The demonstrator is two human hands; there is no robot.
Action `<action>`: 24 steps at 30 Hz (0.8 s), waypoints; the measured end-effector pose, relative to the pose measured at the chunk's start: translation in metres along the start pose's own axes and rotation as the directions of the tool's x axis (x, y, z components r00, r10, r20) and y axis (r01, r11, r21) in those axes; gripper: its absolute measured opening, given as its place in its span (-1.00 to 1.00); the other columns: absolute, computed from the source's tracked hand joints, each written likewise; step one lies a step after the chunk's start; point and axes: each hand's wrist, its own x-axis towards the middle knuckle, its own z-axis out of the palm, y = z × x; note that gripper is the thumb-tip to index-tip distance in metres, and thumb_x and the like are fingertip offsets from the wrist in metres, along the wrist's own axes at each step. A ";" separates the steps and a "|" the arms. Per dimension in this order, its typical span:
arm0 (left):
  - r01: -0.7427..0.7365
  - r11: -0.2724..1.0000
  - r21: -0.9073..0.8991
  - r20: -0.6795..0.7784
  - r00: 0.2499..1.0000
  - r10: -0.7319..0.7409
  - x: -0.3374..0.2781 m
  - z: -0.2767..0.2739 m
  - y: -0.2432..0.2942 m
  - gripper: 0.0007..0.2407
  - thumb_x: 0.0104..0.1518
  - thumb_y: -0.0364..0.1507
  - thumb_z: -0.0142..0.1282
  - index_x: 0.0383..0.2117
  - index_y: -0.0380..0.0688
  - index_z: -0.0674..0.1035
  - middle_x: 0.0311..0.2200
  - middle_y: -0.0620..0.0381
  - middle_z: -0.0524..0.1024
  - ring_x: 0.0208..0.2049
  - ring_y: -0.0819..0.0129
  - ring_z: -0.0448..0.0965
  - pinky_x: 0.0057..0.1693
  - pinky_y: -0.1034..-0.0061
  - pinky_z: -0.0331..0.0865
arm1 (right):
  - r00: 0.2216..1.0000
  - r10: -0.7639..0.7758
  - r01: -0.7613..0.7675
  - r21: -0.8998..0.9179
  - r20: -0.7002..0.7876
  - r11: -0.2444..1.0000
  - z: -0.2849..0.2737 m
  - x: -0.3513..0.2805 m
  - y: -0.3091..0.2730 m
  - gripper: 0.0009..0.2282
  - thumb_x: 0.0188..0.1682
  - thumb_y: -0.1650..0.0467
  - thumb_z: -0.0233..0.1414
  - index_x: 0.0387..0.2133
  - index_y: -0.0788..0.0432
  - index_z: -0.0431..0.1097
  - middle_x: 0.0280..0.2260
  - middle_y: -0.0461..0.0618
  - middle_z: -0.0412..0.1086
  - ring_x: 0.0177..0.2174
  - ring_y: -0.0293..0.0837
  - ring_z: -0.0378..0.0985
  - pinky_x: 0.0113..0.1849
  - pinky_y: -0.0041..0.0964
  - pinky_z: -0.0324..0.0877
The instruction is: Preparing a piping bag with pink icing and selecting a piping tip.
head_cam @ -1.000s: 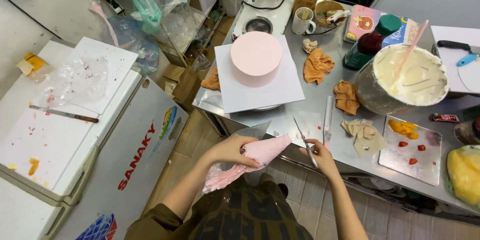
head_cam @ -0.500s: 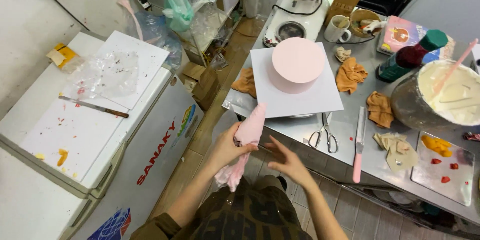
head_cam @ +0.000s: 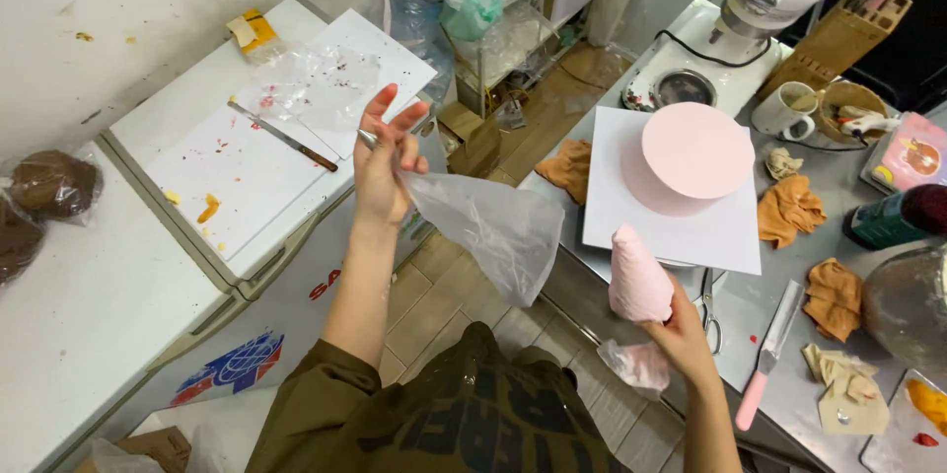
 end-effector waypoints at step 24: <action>0.066 0.930 0.362 0.003 0.997 -0.073 -0.065 0.089 -0.110 0.01 -0.06 -0.26 0.43 0.43 -0.19 -0.15 0.33 -0.15 0.19 0.30 0.05 0.34 0.28 0.14 0.42 | 0.954 0.301 -0.296 -0.171 0.002 0.940 0.161 0.079 -0.095 -0.49 0.04 0.23 -0.02 0.25 0.14 0.17 0.03 0.08 0.43 -0.09 -0.07 0.55 -0.09 -0.20 0.53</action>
